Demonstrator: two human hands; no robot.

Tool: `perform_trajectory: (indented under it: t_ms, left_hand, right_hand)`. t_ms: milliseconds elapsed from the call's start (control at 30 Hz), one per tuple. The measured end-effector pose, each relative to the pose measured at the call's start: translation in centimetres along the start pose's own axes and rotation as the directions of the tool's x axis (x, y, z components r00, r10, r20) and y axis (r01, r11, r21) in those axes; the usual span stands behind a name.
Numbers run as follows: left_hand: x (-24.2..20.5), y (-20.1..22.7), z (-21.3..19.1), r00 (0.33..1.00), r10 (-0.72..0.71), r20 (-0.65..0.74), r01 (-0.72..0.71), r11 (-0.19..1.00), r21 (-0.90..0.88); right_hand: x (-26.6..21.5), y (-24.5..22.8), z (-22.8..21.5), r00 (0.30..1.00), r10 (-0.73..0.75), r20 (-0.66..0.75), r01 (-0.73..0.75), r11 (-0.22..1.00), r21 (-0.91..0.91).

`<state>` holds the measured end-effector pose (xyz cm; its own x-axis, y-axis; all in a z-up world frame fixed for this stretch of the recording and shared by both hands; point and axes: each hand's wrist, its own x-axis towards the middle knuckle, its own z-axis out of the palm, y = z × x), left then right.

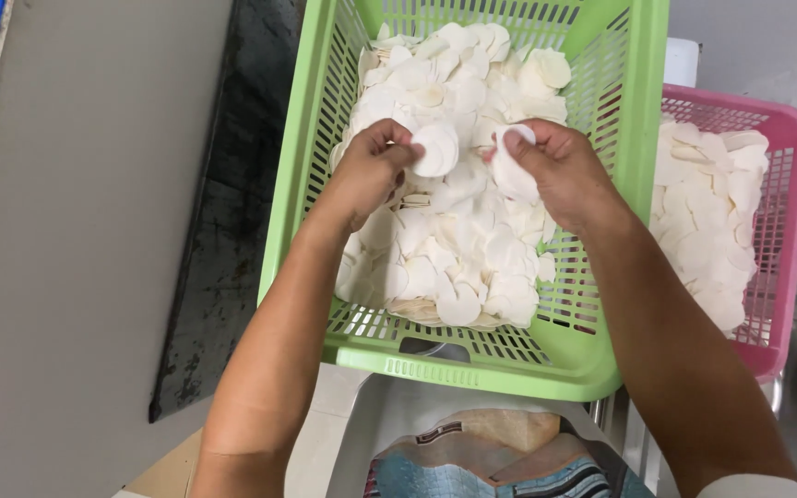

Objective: Separating thin vegetable slices to prevent sticking and stirring them in a deep fryer.

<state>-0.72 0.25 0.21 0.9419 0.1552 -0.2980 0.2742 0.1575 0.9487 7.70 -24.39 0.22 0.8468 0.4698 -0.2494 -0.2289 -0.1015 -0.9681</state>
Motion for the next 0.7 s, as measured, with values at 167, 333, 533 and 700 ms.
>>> perform_trajectory:
  t_ms: [167,333,533,700]
  left_hand:
    - [-0.4,0.9,-0.7,0.996,0.038,-0.075,-0.046,0.993,-0.111]
    - [-0.9,1.8,-0.9,0.989,0.029,-0.142,-0.061,0.972,-0.225]
    - [-1.4,2.4,-1.2,0.985,0.032,-0.171,-0.081,0.953,-0.291]
    - [-0.7,1.8,-1.4,0.982,0.078,-0.169,-0.119,0.962,-0.245]
  right_hand:
    - [2.1,2.5,-1.8,0.993,-0.101,-0.054,0.103,0.994,0.033]
    - [3.9,7.0,-5.4,0.985,-0.093,-0.145,0.079,0.992,-0.100]
    - [3.0,5.1,-6.4,0.984,-0.166,-0.058,0.140,0.938,-0.318]
    - [-2.0,-5.0,1.2,0.946,0.322,0.047,-0.167,0.604,-0.780]
